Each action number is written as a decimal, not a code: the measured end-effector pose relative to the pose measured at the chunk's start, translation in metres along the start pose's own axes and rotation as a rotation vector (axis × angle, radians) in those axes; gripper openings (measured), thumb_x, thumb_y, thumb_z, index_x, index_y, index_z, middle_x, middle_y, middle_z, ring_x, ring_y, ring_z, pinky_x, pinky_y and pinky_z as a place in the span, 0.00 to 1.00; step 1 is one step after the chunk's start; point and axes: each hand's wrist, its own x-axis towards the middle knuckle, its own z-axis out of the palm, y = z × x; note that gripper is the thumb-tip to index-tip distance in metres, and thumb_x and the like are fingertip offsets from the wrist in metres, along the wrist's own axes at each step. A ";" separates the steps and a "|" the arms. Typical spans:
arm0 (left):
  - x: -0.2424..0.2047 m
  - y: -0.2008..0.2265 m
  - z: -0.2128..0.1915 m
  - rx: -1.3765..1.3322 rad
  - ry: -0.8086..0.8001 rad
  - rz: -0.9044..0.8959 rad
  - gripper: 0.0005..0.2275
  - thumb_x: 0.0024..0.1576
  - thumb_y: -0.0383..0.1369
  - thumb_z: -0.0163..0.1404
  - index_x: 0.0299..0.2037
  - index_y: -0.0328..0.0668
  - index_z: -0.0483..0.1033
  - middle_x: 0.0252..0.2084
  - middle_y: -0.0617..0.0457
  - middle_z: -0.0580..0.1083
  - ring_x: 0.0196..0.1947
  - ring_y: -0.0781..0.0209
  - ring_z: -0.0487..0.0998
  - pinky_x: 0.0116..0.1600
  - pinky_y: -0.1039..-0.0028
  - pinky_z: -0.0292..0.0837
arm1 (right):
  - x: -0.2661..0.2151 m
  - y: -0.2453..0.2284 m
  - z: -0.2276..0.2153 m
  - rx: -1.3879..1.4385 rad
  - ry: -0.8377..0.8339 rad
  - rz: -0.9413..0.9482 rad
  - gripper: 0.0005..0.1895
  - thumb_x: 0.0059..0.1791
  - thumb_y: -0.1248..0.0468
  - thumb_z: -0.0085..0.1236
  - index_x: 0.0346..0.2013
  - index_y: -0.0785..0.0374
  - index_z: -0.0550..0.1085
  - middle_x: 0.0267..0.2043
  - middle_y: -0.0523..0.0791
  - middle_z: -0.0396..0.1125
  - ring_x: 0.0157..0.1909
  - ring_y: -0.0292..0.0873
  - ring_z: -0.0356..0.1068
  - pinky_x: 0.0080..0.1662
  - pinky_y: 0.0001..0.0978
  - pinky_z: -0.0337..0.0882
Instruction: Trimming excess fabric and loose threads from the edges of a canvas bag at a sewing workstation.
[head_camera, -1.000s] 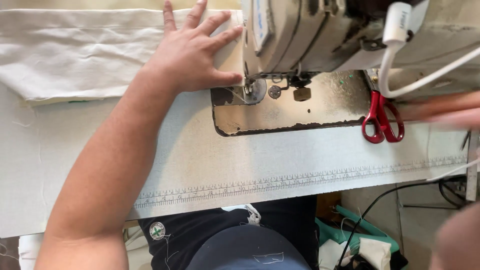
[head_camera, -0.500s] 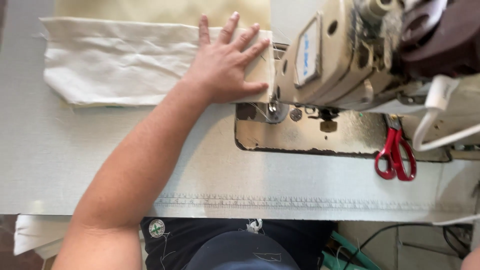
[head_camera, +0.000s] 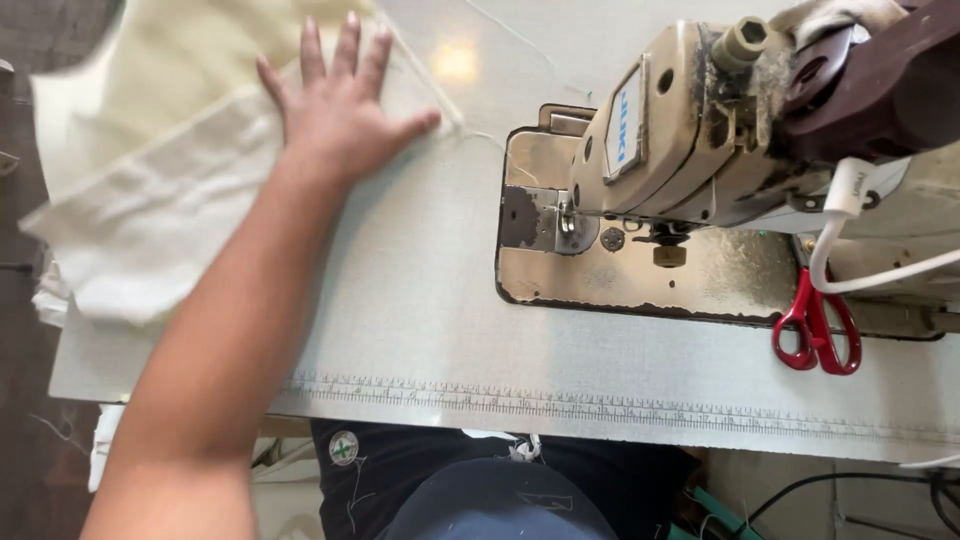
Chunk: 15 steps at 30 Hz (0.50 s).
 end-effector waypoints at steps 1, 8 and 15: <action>-0.018 -0.001 0.007 0.012 0.005 0.008 0.48 0.52 0.72 0.37 0.81 0.61 0.43 0.84 0.56 0.39 0.80 0.43 0.28 0.69 0.22 0.21 | -0.042 -0.030 0.031 0.014 -0.007 0.049 0.28 0.64 0.49 0.44 0.73 0.64 0.66 0.71 0.62 0.61 0.69 0.66 0.62 0.67 0.65 0.59; -0.153 0.022 0.004 0.036 -0.298 -0.127 0.47 0.53 0.74 0.27 0.80 0.69 0.27 0.84 0.61 0.25 0.80 0.46 0.19 0.73 0.27 0.21 | -0.228 -0.171 0.093 -0.638 0.436 -0.587 0.32 0.54 0.49 0.57 0.68 0.65 0.79 0.57 0.61 0.75 0.61 0.61 0.72 0.60 0.51 0.69; -0.185 -0.001 0.037 0.008 -0.202 -0.098 0.45 0.55 0.73 0.23 0.79 0.68 0.25 0.82 0.66 0.22 0.77 0.47 0.13 0.69 0.24 0.11 | -0.226 -0.166 0.070 0.079 -0.114 -0.358 0.13 0.61 0.77 0.50 0.59 0.81 0.74 0.39 0.71 0.75 0.38 0.63 0.76 0.34 0.49 0.70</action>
